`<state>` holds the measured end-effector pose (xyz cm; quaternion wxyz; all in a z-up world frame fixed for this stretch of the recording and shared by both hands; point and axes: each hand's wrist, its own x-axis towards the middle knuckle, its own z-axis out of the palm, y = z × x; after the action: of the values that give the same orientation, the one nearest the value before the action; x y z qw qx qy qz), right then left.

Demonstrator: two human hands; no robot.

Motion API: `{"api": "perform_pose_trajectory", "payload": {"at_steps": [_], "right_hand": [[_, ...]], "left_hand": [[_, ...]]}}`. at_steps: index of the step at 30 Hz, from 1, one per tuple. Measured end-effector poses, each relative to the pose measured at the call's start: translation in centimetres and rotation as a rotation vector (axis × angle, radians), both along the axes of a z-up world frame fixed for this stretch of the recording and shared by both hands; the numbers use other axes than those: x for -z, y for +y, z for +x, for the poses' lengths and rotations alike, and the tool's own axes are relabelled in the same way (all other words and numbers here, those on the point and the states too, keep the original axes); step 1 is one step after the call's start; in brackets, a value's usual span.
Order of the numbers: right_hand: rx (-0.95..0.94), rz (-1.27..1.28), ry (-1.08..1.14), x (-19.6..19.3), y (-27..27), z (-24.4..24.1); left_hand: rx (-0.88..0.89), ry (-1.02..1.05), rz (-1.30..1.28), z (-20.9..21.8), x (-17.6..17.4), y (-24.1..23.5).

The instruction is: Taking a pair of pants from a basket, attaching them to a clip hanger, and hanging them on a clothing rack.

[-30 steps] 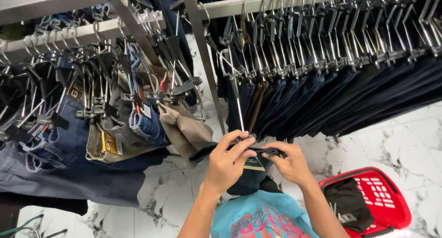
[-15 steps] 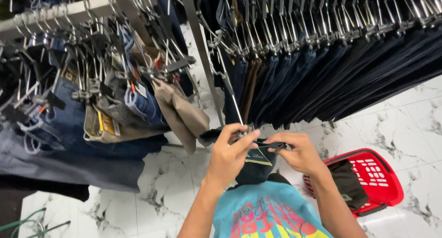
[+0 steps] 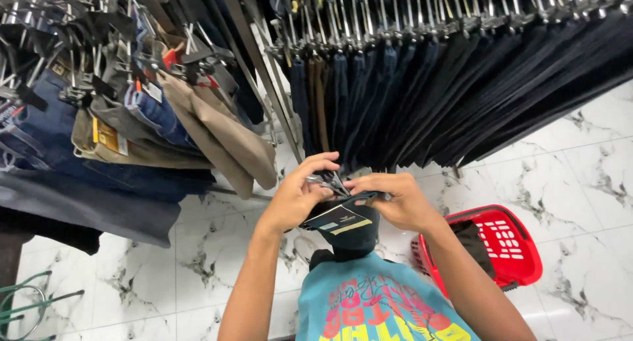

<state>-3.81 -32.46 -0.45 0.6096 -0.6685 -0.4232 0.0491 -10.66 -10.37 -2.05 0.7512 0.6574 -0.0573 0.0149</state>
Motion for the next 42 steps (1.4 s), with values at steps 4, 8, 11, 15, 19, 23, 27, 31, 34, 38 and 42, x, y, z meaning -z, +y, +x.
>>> {"api": "perform_pose_trajectory", "payload": {"at_steps": [4,8,11,15,19,23,27,31,34,38,42], "right_hand": [[-0.021,-0.019,0.018,-0.4,-2.9,-0.5],[0.046,-0.034,0.023,0.3,-5.8,-0.9],[0.07,-0.043,0.027,-0.1,-7.3,-1.7],[0.17,-0.114,0.041,0.2,-9.2,-2.5],[0.259,-0.143,0.052,1.5,-10.5,-2.8],[0.33,-0.165,0.03,2.0,-10.6,-3.0],[0.296,-0.193,-0.039,0.9,-10.5,-3.0],[0.271,-0.229,-0.106,0.4,-11.0,-2.2],[0.249,-0.302,-0.136,-0.2,-11.1,-1.0],[0.265,-0.37,-0.099,-2.1,-11.0,-0.6],[0.317,-0.334,-0.085,-2.5,-10.5,0.0]], "left_hand": [[-0.024,0.055,0.035,-0.3,0.0,-2.4],[-0.09,-0.026,0.232,-0.9,0.1,-4.4],[-0.132,-0.084,0.213,-1.3,0.4,-6.3],[-0.27,-0.31,0.495,-1.6,-0.3,-8.0],[-0.354,-0.397,0.615,-1.8,0.1,-9.0],[-0.286,-0.503,0.724,-1.9,-2.0,-10.2],[-0.226,-0.609,0.835,-1.3,-1.9,-11.3],[-0.186,-0.623,0.806,-0.9,-2.4,-11.9],[-0.143,-0.611,0.805,-0.4,-2.6,-12.1],[-0.097,-0.587,0.825,0.1,-4.2,-12.4],[-0.099,-0.569,0.824,1.2,-4.6,-12.3]]}}
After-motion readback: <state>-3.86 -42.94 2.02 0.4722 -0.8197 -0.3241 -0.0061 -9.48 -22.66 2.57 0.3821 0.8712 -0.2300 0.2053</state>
